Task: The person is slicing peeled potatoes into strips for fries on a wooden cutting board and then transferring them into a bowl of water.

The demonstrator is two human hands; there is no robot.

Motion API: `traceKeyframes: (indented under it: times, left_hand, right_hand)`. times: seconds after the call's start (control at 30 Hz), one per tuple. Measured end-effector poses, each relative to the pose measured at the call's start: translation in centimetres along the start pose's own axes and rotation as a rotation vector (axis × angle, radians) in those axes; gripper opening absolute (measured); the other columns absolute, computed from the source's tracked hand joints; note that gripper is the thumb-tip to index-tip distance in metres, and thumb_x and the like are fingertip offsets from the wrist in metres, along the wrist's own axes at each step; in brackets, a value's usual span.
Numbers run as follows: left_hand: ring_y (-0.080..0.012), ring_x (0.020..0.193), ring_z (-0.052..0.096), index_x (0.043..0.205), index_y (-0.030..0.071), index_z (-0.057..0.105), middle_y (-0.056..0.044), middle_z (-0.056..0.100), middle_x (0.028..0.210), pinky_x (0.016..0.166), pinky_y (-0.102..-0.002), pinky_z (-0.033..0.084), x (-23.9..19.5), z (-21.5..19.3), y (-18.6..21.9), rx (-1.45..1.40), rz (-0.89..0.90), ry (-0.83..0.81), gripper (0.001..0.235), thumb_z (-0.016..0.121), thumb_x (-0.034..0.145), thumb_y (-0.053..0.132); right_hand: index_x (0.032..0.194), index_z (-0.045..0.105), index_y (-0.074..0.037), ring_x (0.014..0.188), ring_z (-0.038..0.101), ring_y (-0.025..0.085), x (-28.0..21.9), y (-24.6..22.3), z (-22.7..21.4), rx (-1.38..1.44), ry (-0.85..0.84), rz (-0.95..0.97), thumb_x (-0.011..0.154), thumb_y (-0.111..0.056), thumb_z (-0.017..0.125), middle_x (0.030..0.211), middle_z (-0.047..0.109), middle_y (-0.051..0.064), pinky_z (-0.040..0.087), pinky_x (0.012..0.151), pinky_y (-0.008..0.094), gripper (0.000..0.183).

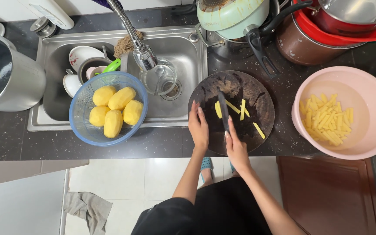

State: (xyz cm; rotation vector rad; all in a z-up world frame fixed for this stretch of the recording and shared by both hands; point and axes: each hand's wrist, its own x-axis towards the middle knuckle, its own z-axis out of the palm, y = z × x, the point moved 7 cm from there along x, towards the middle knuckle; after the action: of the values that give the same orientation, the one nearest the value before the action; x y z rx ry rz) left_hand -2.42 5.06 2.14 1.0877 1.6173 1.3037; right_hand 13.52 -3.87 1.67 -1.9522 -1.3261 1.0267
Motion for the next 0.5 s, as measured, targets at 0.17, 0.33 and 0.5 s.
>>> traceKeyframes:
  times: [0.17,0.33,0.5]
  left_hand:
    - [-0.0295,0.091,0.072,0.110,0.000,0.070,-0.017,0.068,0.106,0.084,-0.038,0.057,1.8,1.9,-4.7,0.204,-0.129,-0.037,0.031,0.065,0.100,0.029]
    - [-0.0304,0.088,0.072,0.111,0.000,0.066,-0.015,0.064,0.109,0.084,-0.040,0.057,1.7,5.0,-4.8,0.314,-0.116,-0.124,0.039,0.076,0.086,0.028]
    - [-0.0430,0.112,0.053,0.111,-0.007,0.048,-0.026,0.051,0.119,0.088,-0.045,0.052,0.3,9.2,-3.5,0.685,0.041,-0.155,0.074,0.095,0.066,0.029]
  right_hand:
    - [0.162,0.021,-0.041,0.053,0.069,0.019,-0.3,-0.2,-2.3,0.011,0.061,-0.031,0.107,-0.023,0.048,0.062,0.065,0.012,0.055,0.054,0.037,0.064]
    - [0.162,0.020,-0.040,0.051,0.064,0.013,-1.3,0.7,-3.8,0.061,0.107,-0.016,0.106,-0.022,0.047,0.061,0.063,0.006,0.053,0.053,0.032,0.065]
    - [0.162,0.023,-0.043,0.045,0.044,0.009,-2.0,1.5,-5.7,0.264,0.118,0.217,0.106,-0.024,0.046,0.059,0.047,0.002,0.043,0.041,0.030,0.064]
